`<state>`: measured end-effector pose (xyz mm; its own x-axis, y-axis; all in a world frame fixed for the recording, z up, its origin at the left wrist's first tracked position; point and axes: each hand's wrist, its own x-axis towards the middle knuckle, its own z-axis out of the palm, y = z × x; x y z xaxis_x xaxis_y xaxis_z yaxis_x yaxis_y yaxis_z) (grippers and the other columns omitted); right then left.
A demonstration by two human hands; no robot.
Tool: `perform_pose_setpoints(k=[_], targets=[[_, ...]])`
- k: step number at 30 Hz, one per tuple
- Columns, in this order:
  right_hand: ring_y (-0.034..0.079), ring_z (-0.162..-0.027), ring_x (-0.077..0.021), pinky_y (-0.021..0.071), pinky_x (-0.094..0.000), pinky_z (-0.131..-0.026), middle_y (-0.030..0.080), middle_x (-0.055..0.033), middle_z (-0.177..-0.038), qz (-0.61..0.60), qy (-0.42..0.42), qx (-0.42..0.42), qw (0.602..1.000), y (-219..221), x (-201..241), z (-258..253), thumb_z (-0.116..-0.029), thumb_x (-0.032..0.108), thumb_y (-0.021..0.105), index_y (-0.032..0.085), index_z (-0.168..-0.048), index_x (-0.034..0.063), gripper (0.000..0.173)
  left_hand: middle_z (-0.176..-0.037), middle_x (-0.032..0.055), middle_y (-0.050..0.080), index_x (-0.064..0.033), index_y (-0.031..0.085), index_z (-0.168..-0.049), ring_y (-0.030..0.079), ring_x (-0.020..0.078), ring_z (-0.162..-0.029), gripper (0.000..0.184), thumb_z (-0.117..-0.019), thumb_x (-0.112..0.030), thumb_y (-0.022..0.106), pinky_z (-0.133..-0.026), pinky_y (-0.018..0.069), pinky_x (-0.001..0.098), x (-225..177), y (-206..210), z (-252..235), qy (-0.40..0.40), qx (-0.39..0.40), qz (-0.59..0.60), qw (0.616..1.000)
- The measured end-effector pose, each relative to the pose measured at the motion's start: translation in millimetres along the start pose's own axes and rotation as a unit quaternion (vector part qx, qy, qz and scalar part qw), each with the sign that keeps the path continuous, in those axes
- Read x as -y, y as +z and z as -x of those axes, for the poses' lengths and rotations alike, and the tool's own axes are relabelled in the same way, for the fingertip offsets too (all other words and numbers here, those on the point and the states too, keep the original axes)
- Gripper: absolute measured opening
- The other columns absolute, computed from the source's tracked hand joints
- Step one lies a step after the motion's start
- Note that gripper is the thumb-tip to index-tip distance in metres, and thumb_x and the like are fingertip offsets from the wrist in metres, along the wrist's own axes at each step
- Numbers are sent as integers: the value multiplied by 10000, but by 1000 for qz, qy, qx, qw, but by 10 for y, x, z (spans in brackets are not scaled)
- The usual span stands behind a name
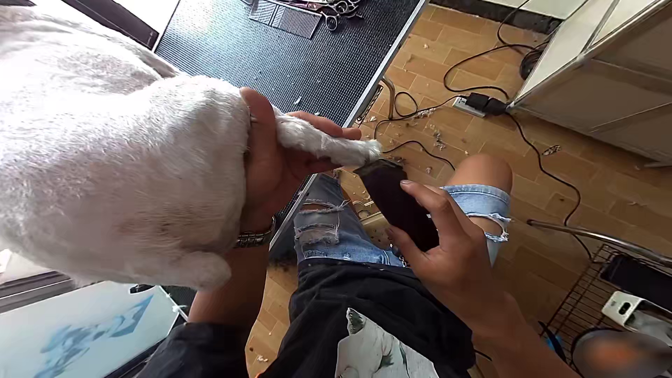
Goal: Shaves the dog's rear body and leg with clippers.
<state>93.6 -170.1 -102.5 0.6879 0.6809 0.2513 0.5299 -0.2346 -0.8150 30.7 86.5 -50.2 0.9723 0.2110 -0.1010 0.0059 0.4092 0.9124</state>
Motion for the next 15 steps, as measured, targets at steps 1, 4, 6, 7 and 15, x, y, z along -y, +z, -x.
perform_pose_setpoints(k=[1,4,6,7,15], targets=[[681,-942,-138,587,-319,-743,669,-91,-1238,9,11,1,1000,-4,-29,32,-946,283,713,599,-1394,102,496,-1191,182,734,-89,722,-1111,711,338,-1127,879,-965,-754,166,-947,600,465,2,9,2,3,-15,-6,1000],[670,-893,-129,577,-300,-715,669,-101,-1214,15,19,-2,1000,10,-16,31,-938,276,721,608,-1381,76,499,-1116,166,758,-89,710,-1064,738,323,-1060,820,-985,-715,185,-905,622,459,9,39,-14,15,-44,-35,998],[661,-890,-134,568,-294,-703,667,-103,-1204,7,8,-7,1000,38,58,-26,-927,252,728,610,-1375,66,499,-1073,143,768,-87,696,-1048,752,288,-1013,794,-1025,-662,149,-869,634,429,-1,75,-18,20,-62,-62,996],[669,-920,-135,575,-293,-721,667,-103,-1221,1,3,-9,1000,53,95,-56,-924,243,732,606,-1380,66,505,-1046,137,772,-84,672,-1030,758,275,-984,767,-1053,-609,114,-848,640,419,-15,115,-16,21,-75,-71,994],[677,-929,-85,600,-265,-745,663,-73,-1225,-44,58,-19,997,121,45,103,-936,269,732,593,-1396,96,511,-934,91,774,-90,647,-977,761,217,-857,599,-1104,-486,215,-763,643,378,-8,119,-20,86,-126,-131,980]])
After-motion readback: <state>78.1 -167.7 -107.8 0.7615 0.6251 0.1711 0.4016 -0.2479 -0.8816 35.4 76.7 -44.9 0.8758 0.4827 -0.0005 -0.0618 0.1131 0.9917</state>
